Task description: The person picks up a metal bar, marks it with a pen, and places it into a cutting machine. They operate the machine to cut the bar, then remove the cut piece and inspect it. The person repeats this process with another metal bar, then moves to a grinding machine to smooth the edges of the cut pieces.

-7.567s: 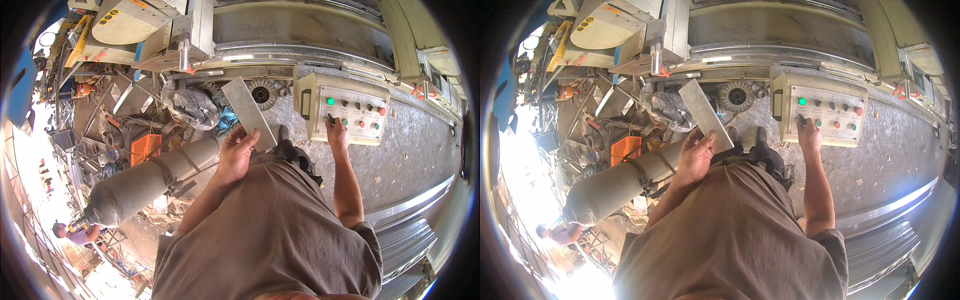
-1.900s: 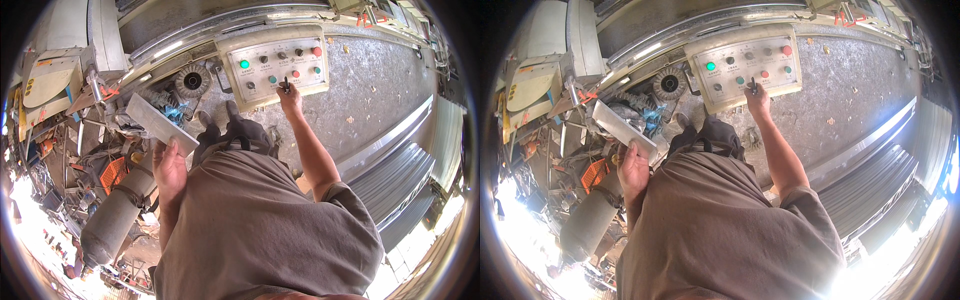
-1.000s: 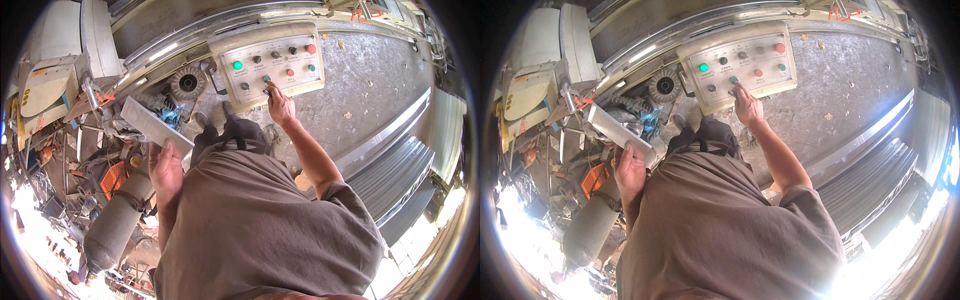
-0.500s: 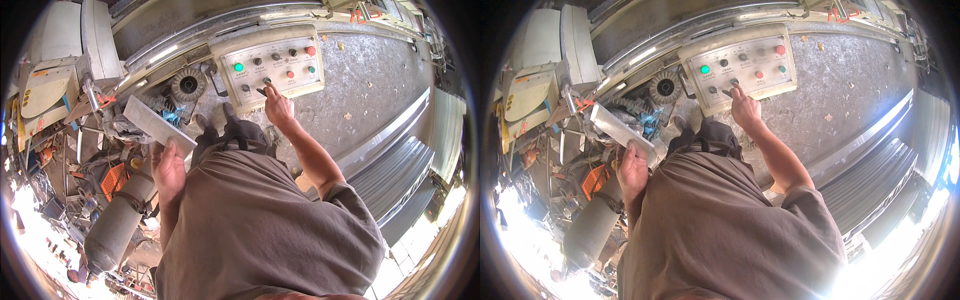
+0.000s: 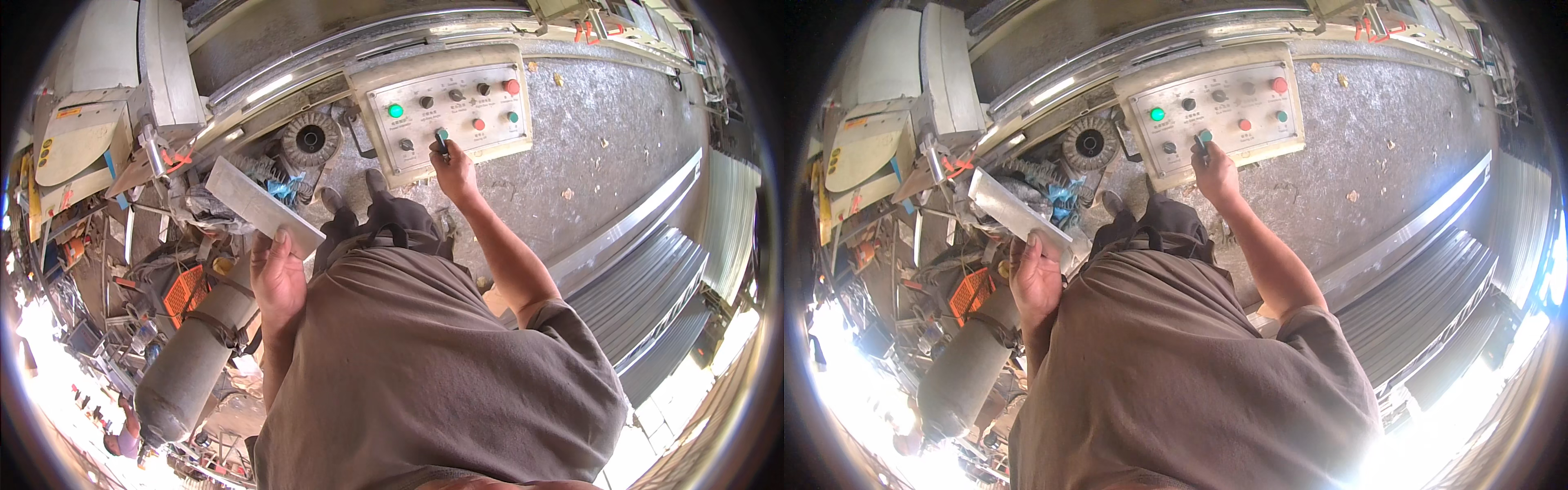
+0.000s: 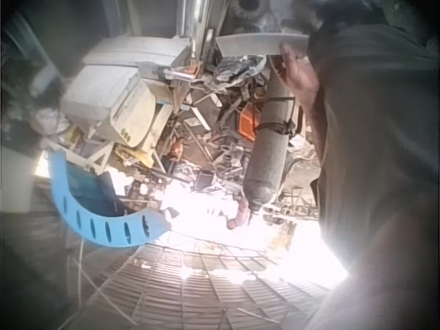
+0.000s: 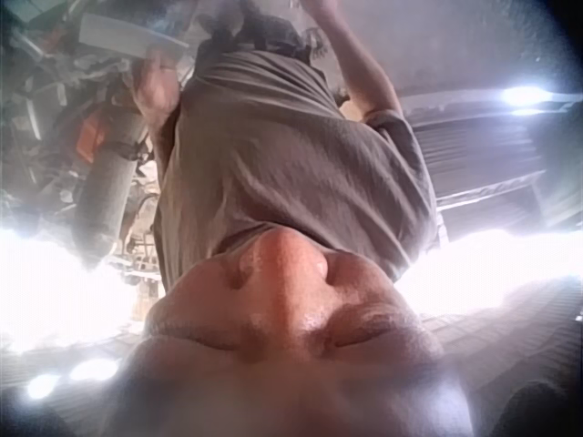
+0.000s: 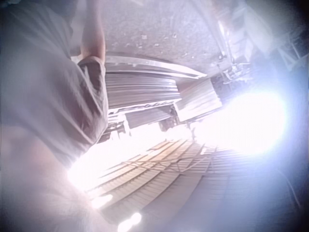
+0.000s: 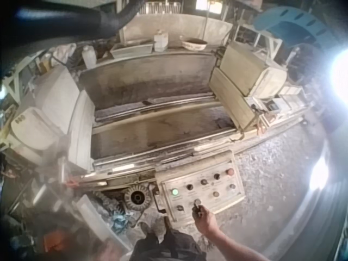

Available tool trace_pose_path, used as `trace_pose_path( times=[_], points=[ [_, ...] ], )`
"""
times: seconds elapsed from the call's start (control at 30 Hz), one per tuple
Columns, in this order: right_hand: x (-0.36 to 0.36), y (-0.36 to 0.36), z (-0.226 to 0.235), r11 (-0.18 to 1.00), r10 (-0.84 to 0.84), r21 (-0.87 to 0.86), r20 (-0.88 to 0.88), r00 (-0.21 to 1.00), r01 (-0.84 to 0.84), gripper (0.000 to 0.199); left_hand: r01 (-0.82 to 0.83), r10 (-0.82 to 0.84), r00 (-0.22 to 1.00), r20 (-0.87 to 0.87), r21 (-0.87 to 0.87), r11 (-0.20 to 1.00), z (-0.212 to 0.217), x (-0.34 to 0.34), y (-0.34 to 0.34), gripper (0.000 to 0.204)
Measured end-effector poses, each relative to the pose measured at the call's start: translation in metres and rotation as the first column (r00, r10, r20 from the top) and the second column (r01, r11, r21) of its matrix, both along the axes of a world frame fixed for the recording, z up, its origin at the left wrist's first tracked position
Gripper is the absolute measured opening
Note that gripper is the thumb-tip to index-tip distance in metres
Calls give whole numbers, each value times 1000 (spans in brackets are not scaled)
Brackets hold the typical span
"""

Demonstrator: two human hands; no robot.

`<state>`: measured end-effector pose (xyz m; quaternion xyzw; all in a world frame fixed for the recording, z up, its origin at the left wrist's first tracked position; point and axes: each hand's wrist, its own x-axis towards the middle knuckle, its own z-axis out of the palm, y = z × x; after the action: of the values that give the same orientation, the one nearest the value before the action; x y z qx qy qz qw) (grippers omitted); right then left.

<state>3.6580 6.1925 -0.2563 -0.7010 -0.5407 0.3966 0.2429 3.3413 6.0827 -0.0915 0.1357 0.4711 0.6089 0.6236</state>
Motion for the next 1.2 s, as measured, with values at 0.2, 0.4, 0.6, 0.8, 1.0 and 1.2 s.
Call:
trace_pose_path(
  times=[0.2, 0.4, 0.6, 0.8, 1.0, 1.2],
  points=[
    [-1, 5, -6, 994, -39, -100, -26, 999, 37, 27, -30, 30, 1000, -4, -3, 1000, -8, -5, -6, 41],
    [-2, 4, -10, 992, -36, -119, -46, 998, 30, 28, -40, 40, 999, 0, 16, 999, -11, -8, -8, 38],
    [-5, 3, -15, 995, -73, -77, -91, 993, 66, 21, -66, 66, 998, -19, -6, 998, -9, -8, -7, 36],
    [-3, 9, -15, 996, -17, -90, -59, 998, 11, 30, -48, 48, 999, -5, 15, 999, -10, -12, -10, 34],
    [-7, 14, -13, 998, -29, -56, -105, 994, 24, 18, -64, 64, 998, -23, 11, 998, -4, -10, -8, 35],
    [-9, 9, -20, 997, -13, -81, -55, 998, 9, 19, -66, 66, 998, -6, 29, 997, -1, -8, -7, 35]
  ],
)
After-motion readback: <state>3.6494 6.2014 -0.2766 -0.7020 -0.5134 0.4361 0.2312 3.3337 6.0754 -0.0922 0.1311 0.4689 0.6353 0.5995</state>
